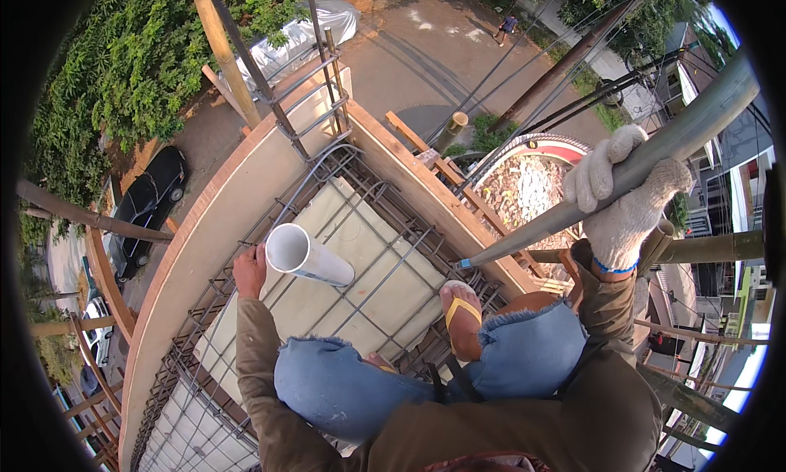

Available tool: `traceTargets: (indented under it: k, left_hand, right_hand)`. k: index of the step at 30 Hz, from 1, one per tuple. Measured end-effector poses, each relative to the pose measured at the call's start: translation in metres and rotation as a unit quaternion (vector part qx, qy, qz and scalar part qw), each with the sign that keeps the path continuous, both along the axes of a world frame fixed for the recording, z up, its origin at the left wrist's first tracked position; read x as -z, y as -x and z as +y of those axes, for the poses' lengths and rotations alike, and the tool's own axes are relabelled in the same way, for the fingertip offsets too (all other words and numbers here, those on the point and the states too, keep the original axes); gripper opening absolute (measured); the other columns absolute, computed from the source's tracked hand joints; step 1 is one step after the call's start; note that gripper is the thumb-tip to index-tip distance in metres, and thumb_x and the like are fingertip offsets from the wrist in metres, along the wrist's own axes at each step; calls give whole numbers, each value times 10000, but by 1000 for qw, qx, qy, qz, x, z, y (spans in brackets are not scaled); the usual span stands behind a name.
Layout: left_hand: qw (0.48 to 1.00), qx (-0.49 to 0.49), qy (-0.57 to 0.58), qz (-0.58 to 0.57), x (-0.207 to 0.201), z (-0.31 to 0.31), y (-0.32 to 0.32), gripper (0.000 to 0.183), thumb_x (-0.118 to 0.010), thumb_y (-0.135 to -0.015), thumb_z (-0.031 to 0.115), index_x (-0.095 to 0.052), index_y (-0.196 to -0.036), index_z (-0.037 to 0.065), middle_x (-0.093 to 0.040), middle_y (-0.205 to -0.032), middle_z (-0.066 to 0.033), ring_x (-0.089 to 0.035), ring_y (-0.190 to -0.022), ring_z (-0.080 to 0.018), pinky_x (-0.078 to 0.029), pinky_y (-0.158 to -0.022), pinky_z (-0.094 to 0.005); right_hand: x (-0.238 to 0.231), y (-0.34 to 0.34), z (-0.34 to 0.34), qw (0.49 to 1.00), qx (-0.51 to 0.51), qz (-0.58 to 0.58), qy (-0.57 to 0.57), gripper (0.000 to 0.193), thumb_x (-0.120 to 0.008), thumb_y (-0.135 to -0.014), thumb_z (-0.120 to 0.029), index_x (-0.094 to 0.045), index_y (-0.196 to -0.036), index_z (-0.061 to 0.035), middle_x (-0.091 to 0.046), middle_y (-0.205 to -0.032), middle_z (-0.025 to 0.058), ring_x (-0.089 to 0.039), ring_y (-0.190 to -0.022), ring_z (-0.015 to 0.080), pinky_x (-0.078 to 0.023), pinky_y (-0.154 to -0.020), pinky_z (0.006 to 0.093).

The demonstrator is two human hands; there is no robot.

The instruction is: The person works on a construction site, handling a long metal rod and positioning it within a rebar grid. They adjust the rod's placement and secure it to the grid using wire ties.

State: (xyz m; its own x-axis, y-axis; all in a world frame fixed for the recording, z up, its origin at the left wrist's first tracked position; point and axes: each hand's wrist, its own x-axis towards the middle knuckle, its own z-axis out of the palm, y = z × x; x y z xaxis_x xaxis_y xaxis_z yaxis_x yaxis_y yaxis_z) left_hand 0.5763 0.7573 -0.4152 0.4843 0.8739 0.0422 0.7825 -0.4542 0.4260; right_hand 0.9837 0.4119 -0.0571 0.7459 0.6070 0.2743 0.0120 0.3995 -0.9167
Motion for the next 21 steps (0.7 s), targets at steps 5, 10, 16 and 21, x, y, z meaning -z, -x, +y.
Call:
traceTargets:
  k: [5,10,16,21]
  left_hand:
    - [1000,-6,-6,-20,-62,0,5,537,-590,-1001,469,-630,-735,4,-598,-649,-217,-592,-627,-433,-443,-589,-490]
    - [994,-10,-89,-61,-132,-11,22,520,-565,-1031,414,-540,-712,4,-547,-653,-200,-515,-595,-405,-388,-568,-481]
    - [963,-36,-250,-93,-238,-29,43,523,-520,-1058,398,-489,-712,7,-493,-649,-176,-462,-580,-370,-353,-548,-461]
    - [948,-44,-297,-106,-312,-41,57,542,-514,-1063,395,-474,-694,0,-436,-605,-170,-431,-540,-350,-319,-532,-447]
  right_hand:
    - [-18,-13,-7,999,4,-16,44,707,-535,-879,-791,-501,-971,-91,-459,-595,-2,-465,-459,143,-423,-480,311]
    - [-12,-26,-14,986,-6,-72,150,659,-591,-911,-709,-535,-990,-57,-457,-567,11,-447,-430,140,-390,-428,294]
    - [30,-60,-16,913,92,-260,301,356,-623,-956,-349,-607,-941,6,-542,-635,27,-495,-545,107,-418,-512,294]
    - [74,-87,-25,832,98,-403,367,276,-697,-828,-232,-655,-944,14,-606,-698,176,-609,-626,287,-488,-627,393]
